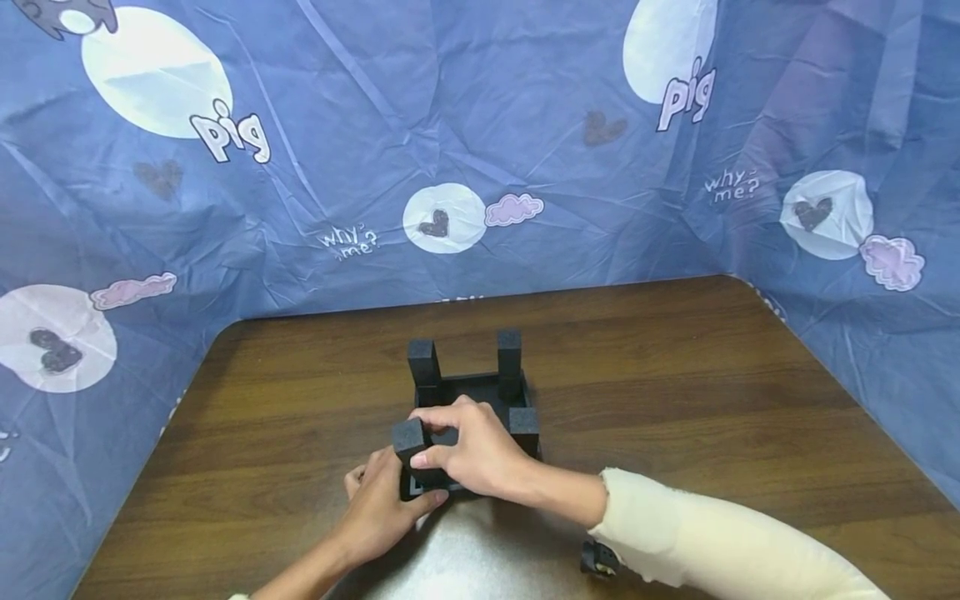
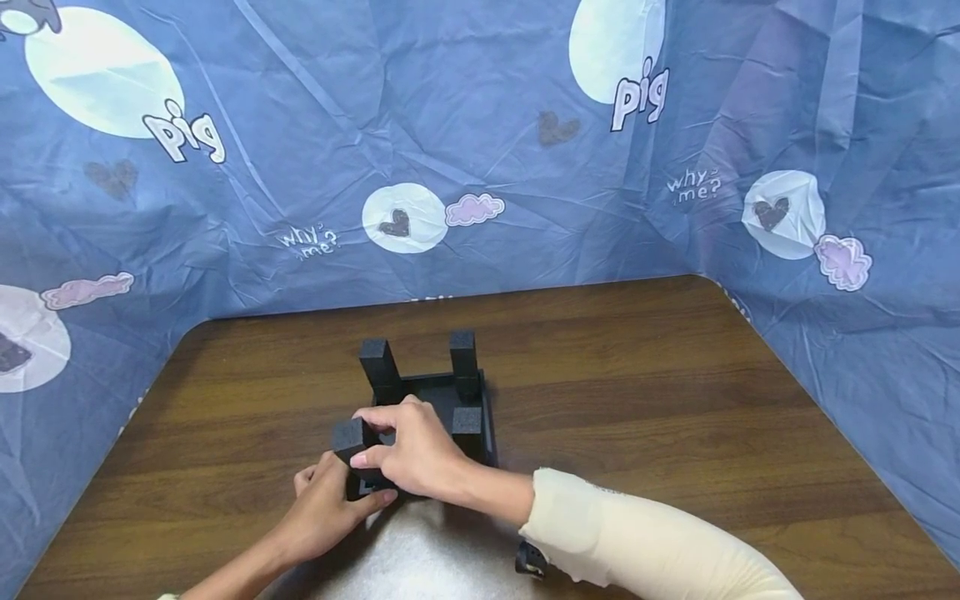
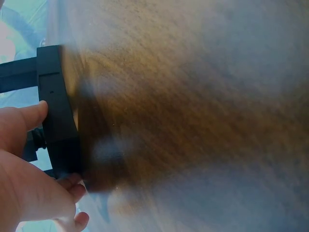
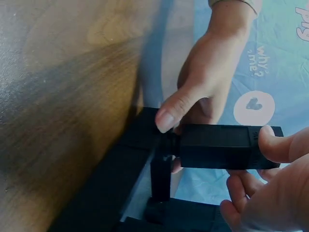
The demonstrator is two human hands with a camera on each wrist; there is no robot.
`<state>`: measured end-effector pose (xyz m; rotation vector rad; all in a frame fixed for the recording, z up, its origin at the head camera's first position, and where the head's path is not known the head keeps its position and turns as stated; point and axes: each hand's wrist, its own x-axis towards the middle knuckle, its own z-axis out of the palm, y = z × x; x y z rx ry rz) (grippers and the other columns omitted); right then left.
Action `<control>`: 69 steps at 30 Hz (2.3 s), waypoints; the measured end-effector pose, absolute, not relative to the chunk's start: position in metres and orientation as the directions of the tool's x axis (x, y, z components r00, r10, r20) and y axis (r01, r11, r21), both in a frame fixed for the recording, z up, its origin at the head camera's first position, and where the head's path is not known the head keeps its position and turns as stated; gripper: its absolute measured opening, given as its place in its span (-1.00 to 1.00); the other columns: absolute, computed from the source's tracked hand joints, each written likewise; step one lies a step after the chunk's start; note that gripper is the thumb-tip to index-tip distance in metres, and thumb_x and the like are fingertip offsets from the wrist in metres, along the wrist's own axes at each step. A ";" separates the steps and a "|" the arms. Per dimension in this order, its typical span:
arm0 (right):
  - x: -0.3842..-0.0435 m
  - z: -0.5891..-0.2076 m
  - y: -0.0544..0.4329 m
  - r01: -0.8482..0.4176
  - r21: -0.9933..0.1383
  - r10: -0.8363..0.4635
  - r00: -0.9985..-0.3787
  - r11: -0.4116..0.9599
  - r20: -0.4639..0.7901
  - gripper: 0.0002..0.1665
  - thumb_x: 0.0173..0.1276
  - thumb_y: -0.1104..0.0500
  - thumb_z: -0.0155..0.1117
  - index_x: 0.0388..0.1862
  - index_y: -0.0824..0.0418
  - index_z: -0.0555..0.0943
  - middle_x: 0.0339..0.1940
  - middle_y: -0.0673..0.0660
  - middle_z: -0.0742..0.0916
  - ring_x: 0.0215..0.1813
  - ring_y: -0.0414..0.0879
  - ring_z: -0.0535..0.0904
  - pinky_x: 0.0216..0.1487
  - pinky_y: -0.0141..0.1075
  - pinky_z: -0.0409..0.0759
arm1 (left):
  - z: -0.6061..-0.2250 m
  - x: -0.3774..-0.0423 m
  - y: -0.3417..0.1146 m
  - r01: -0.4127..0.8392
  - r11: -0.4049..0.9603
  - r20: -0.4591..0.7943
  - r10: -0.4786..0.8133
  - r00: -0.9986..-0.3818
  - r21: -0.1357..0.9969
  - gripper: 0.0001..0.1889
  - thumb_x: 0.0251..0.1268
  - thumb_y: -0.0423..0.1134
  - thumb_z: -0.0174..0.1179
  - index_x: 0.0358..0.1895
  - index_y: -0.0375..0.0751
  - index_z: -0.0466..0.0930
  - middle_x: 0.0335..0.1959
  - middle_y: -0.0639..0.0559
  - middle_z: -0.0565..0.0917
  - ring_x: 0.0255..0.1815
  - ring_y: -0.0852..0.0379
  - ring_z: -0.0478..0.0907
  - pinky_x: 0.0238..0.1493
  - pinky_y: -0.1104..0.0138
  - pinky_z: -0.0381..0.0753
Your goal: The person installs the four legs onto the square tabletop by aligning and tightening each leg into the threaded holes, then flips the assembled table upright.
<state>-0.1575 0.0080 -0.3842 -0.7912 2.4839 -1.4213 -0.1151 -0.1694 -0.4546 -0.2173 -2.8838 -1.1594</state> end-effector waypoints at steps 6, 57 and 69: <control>-0.156 -0.398 0.006 -0.416 -0.844 -0.456 -0.857 0.339 0.239 -0.47 0.20 0.17 0.63 0.17 0.19 0.76 -0.16 0.01 0.82 -0.12 -0.13 0.53 -0.04 -0.15 0.57 | -0.455 -0.114 -0.169 0.136 0.719 0.080 0.112 -0.990 0.681 -0.31 0.12 -0.11 0.57 0.35 -0.08 0.52 0.20 -0.10 0.64 0.28 -0.15 0.42 0.20 -0.18 0.03; -0.168 -0.405 -0.001 -0.449 -0.822 -0.546 -0.811 0.349 0.211 -0.45 0.33 0.02 0.53 0.16 0.10 0.48 0.01 0.02 0.55 0.03 -0.06 0.40 0.07 -0.14 0.38 | -0.454 -0.111 -0.168 0.151 0.720 0.076 0.135 -0.988 0.677 -0.37 0.16 -0.09 0.55 0.29 -0.19 0.57 0.24 -0.20 0.59 0.29 -0.22 0.40 0.18 -0.26 0.02; -0.170 -0.394 0.009 -0.544 -0.815 -0.651 -0.695 0.197 0.306 -0.44 0.52 0.10 0.31 0.46 0.10 0.51 0.37 0.01 0.60 0.26 -0.14 0.41 0.35 -0.02 0.27 | -0.453 -0.110 -0.168 0.137 0.709 0.058 0.134 -0.989 0.692 -0.23 0.21 -0.11 0.52 0.44 -0.26 0.41 0.29 -0.23 0.58 0.30 -0.23 0.40 0.20 -0.25 0.00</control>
